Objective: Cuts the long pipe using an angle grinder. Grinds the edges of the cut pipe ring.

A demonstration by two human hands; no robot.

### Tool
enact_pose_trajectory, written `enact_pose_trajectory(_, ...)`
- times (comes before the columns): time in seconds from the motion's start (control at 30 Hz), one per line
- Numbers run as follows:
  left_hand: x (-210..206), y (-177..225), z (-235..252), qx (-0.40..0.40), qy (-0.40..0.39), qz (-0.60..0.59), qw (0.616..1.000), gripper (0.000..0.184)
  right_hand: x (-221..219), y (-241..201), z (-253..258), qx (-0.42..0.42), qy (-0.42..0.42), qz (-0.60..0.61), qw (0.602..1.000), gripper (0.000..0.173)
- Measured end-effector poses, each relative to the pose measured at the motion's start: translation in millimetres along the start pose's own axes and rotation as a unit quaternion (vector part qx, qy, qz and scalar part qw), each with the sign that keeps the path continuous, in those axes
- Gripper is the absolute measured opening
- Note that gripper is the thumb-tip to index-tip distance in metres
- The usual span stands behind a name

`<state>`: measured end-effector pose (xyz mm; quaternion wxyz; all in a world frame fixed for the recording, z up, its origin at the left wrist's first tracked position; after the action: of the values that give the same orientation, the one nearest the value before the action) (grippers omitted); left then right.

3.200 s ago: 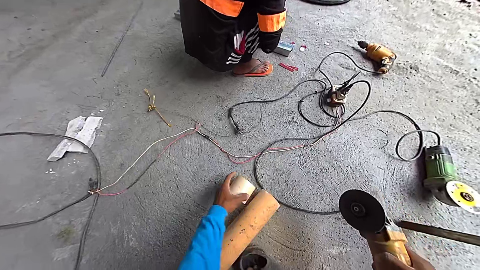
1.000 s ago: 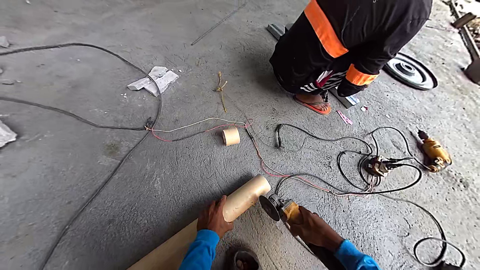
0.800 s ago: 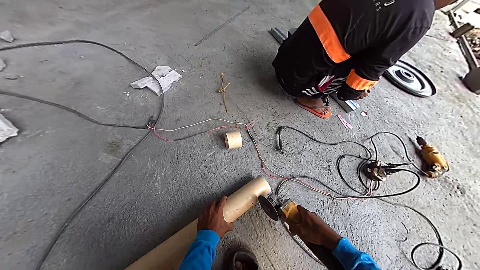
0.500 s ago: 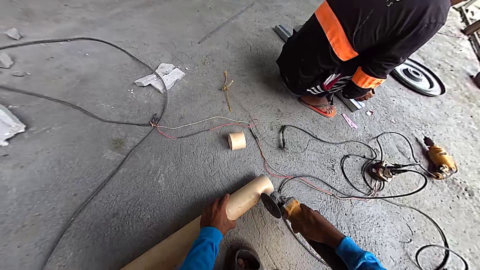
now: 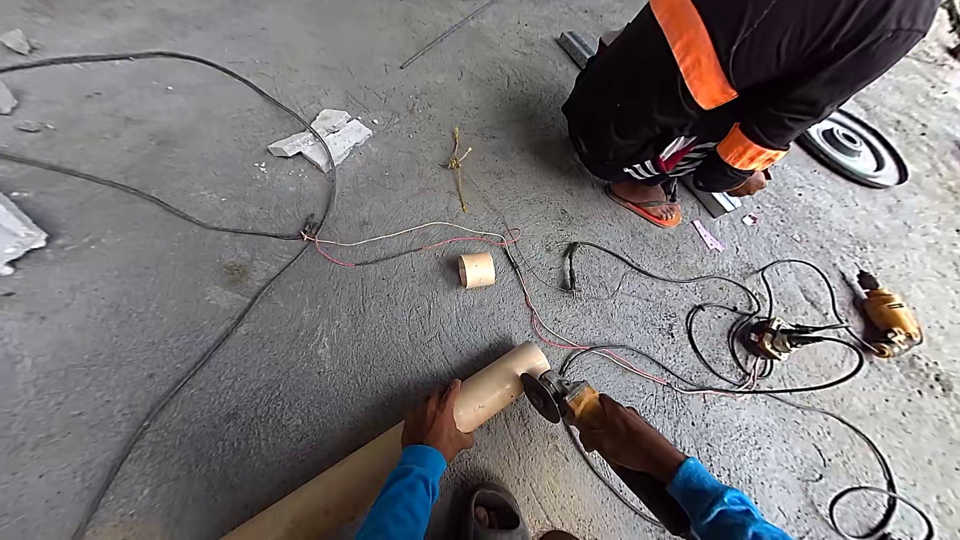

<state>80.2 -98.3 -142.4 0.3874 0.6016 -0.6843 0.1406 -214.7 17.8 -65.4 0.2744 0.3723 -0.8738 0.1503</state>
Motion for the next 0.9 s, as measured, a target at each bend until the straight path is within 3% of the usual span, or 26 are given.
enact_pose_trajectory(0.9,-16.5,6.2,-7.7,-0.009,0.034,0.031,0.999,0.101,11.1,-20.8,-1.5,0.004,0.017,0.005,1.0,0.077)
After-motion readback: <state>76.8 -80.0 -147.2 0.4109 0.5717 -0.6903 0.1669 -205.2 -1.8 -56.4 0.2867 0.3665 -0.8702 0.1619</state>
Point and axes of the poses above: each hand's wrist, its own z-axis towards the middle knuckle, its own x-axis out of the back of the hand, y = z × x, the point moved 1 cm from there along z, towards the middle knuckle, and after that the axes turned 1 degree about -y, right-handed, at the moved point
